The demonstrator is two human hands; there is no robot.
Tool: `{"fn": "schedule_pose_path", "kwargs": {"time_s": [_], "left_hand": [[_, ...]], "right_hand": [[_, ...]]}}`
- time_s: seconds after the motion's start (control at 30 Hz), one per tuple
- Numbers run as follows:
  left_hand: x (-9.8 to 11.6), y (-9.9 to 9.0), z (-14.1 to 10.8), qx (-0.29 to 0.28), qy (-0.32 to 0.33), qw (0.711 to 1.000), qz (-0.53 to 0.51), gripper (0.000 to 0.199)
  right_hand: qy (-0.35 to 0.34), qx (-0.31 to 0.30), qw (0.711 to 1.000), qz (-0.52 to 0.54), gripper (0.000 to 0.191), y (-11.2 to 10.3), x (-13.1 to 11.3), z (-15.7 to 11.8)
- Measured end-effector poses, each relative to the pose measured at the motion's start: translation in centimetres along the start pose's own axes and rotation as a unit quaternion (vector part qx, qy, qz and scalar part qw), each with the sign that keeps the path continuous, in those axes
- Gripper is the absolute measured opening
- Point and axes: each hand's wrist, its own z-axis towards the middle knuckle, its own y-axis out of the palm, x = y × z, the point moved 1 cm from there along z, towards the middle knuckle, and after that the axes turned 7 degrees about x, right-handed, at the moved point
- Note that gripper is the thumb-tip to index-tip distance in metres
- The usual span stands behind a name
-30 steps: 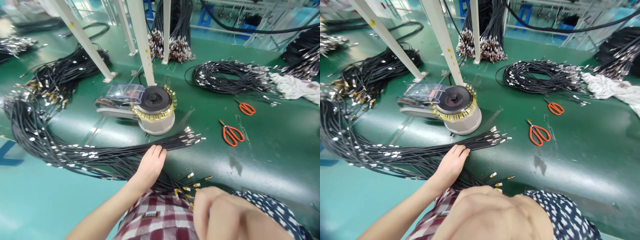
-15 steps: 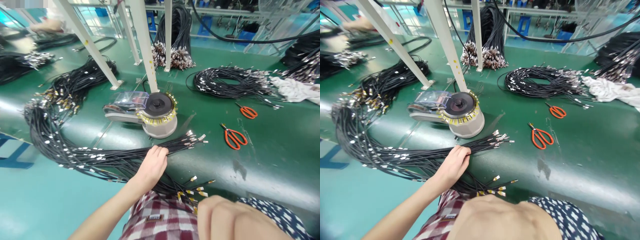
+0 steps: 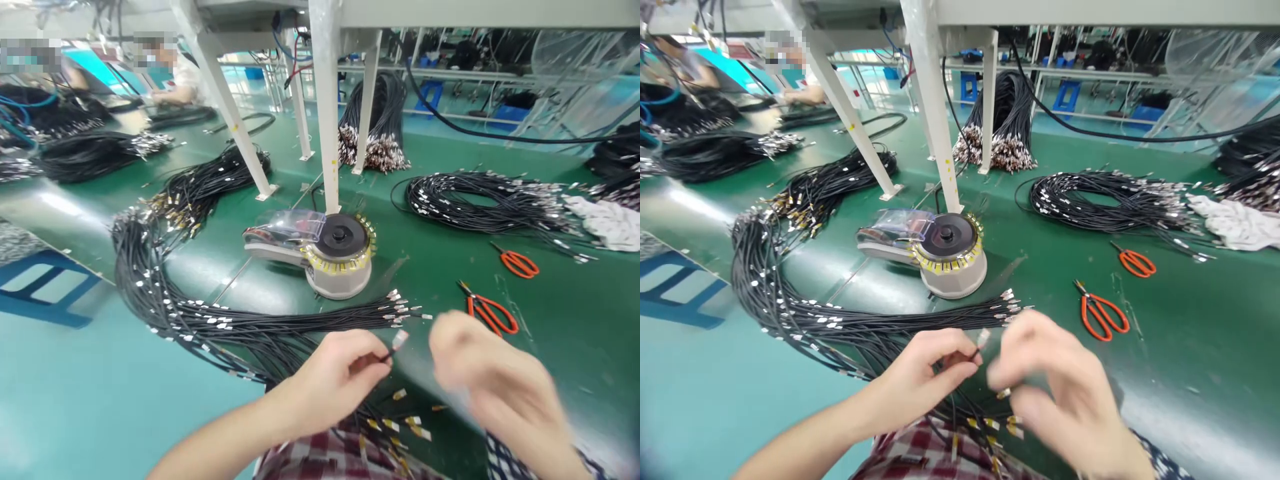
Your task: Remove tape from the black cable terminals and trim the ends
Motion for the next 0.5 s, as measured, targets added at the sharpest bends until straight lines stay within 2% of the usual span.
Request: {"fn": "schedule_pose_path", "kwargs": {"time_s": [0.03,0.1,0.2,0.37,0.5], "left_hand": [[-0.7,0.1,-0.3,0.005,-0.056,0.998,-0.035,0.010],[-2.3,0.6,-0.9,0.005,-0.159,0.980,-0.118,0.010],[-4.3,1.3,-2.1,0.007,-0.236,0.956,-0.174,0.013],[-5.0,1.7,-2.9,0.014,-0.243,0.951,-0.190,0.015],[-4.8,1.7,-2.4,-0.020,-0.229,0.941,-0.249,0.021]], "right_hand": [[0.019,0.015,1.000,-0.009,0.011,0.4,0.9,0.6],[0.098,0.028,0.995,-0.020,0.012,1.8,2.9,1.3],[0.172,-0.023,0.984,0.033,0.020,4.2,4.7,1.6],[0.205,-0.072,0.972,0.090,0.021,6.3,5.0,1.9],[0.213,-0.073,0.968,0.108,0.022,6.9,5.1,1.8]]}}
